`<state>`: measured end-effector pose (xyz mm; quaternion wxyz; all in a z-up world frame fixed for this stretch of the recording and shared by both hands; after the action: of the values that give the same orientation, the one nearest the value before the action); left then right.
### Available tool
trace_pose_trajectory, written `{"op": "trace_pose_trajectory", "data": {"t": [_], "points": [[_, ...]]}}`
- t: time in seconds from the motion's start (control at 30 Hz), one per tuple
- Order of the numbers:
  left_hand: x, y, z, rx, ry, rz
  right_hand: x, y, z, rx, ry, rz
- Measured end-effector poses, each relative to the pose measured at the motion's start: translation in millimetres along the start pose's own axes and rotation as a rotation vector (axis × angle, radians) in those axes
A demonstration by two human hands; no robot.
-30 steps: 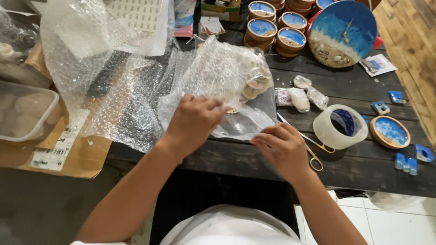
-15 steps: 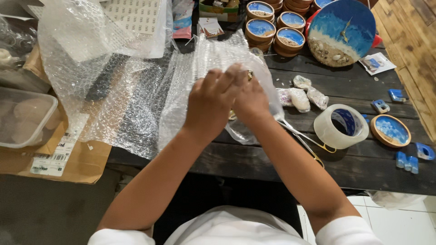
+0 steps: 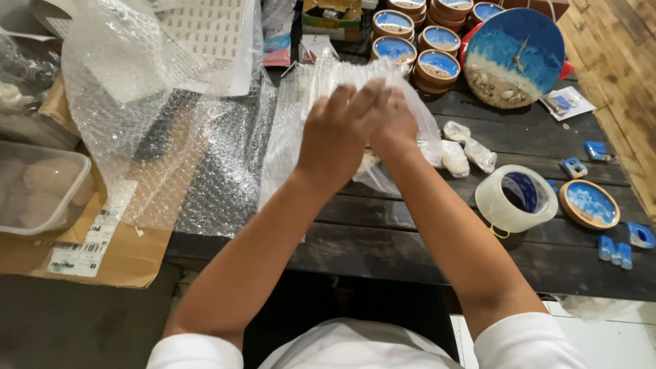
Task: The person wraps individual seashells in bubble wrap using scissors and tape at a wooden workstation.
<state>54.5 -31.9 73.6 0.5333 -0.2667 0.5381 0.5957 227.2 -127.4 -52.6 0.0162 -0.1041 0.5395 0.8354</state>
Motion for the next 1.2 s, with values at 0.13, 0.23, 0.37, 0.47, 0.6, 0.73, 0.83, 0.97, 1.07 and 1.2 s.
{"op": "trace_pose_trajectory", "data": {"t": [0.13, 0.23, 0.37, 0.47, 0.6, 0.73, 0.83, 0.97, 1.07, 1.2], "points": [[11.7, 15.5, -4.6, 0.127, 0.005, 0.09, 17.2, 15.4, -10.5, -0.019, -0.086, 0.013], [23.5, 22.9, -4.8, 0.177, 0.026, 0.156, 26.7, 7.3, -17.5, 0.028, 0.014, -0.054], [33.1, 49.3, 0.5, 0.424, 0.092, 0.125, 45.2, 2.1, -26.0, 0.099, 0.197, -0.19], [47.7, 60.2, 3.7, 0.633, 0.206, 0.109, 68.3, -3.9, -35.3, 0.148, 0.314, -0.274], [79.8, 41.5, 7.7, 0.679, 0.284, 0.147, 82.1, -9.4, -49.9, 0.189, 0.436, -0.362], [72.4, 66.2, 20.0, 0.626, 0.425, 0.091, 95.7, 4.8, -28.4, 0.33, 0.565, -0.367], [72.2, 78.3, 21.4, 0.592, 0.473, 0.045, 138.4, 42.3, 13.1, 0.328, 0.648, -0.473], [73.4, 84.8, 15.1, 0.617, 0.435, 0.034, 209.0, 96.2, 60.7, 0.34, 0.787, -0.659], [69.4, 86.8, 2.1, 0.586, 0.353, 0.065, 231.6, 69.1, -23.6, -0.121, 0.719, -0.488], [70.9, 85.4, -20.5, 0.585, 0.29, 0.131, 292.8, 117.9, -10.9, -0.368, 0.842, -0.458]]}}
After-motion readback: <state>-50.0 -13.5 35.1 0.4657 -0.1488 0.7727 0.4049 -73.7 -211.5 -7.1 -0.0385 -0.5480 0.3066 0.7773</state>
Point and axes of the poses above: each hand's wrist, its own x-axis away from the middle knuckle, its own y-axis out of the back of the hand, z = x × y, the point moved 8 cm from there along -x, towards the middle knuckle, and after that the axes turned 11 degrees about -x, right-handed, at the moved point
